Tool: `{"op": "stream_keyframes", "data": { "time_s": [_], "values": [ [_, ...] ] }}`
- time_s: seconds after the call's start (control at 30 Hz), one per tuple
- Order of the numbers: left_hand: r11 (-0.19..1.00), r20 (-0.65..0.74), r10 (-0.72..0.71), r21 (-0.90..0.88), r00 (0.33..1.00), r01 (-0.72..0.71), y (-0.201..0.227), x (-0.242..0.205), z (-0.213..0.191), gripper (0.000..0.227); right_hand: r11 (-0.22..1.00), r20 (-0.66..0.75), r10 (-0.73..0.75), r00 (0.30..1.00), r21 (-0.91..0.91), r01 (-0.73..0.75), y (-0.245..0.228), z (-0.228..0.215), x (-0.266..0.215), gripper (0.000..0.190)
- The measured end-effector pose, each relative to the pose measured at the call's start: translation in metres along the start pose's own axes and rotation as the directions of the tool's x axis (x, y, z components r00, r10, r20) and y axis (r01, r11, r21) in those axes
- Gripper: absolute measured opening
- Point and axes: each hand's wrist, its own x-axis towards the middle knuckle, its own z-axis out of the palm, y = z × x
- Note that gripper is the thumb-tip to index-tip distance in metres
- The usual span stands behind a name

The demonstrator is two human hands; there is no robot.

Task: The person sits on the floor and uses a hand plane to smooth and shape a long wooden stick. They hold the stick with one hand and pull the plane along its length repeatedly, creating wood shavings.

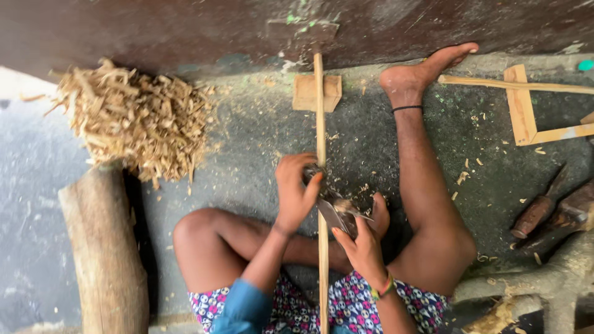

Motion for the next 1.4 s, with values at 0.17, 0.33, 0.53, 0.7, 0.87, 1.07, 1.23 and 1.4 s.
{"op": "stream_keyframes", "data": {
  "time_s": [0.17, 0.33, 0.53, 0.7, 0.87, 1.07, 1.23, 1.4],
  "values": [
    [0.813, -0.044, -0.499, -0.369, 0.865, 0.45, 0.024, -0.138, -0.025, 0.054, 0.967, -0.04, 0.08, 0.996, 0.246, -0.067, 0.015, -0.002, -0.044, 0.052],
    [0.551, 0.409, -0.672, -0.28, 0.617, 0.786, 0.064, -0.241, -0.005, 0.052, 0.803, -0.043, 0.443, 0.895, 0.463, -0.376, 0.038, -0.027, -0.076, 0.044],
    [0.653, 0.338, -0.65, -0.209, 0.68, 0.728, 0.046, -0.266, 0.029, 0.036, 0.744, -0.102, 0.463, 0.88, 0.585, -0.324, 0.038, -0.062, -0.117, 0.038],
    [0.73, 0.276, -0.607, -0.176, 0.745, 0.66, 0.029, -0.273, 0.039, 0.036, 0.85, -0.173, 0.315, 0.933, 0.489, -0.196, 0.04, -0.071, -0.121, 0.036],
    [0.8, 0.243, -0.56, -0.088, 0.792, 0.593, 0.017, -0.272, 0.041, 0.036, 0.914, -0.208, 0.116, 0.971, 0.406, -0.022, 0.019, -0.084, -0.104, 0.041],
    [0.011, 0.695, -0.595, -0.495, 0.403, 0.869, 0.01, -0.267, 0.026, 0.021, 0.815, -0.148, 0.223, 0.963, 0.571, -0.101, -0.018, -0.081, -0.081, 0.037],
    [-0.288, 0.822, -0.456, -0.498, 0.34, 0.818, 0.001, -0.28, 0.037, 0.023, 0.844, -0.076, 0.225, 0.972, 0.513, -0.155, -0.011, -0.054, -0.064, 0.031],
    [-0.557, 0.936, -0.229, -0.35, 0.267, 0.753, -0.006, -0.275, 0.041, 0.032, 0.803, 0.022, 0.225, 0.974, 0.561, -0.199, 0.0, -0.026, -0.053, 0.044]
  ]
}}
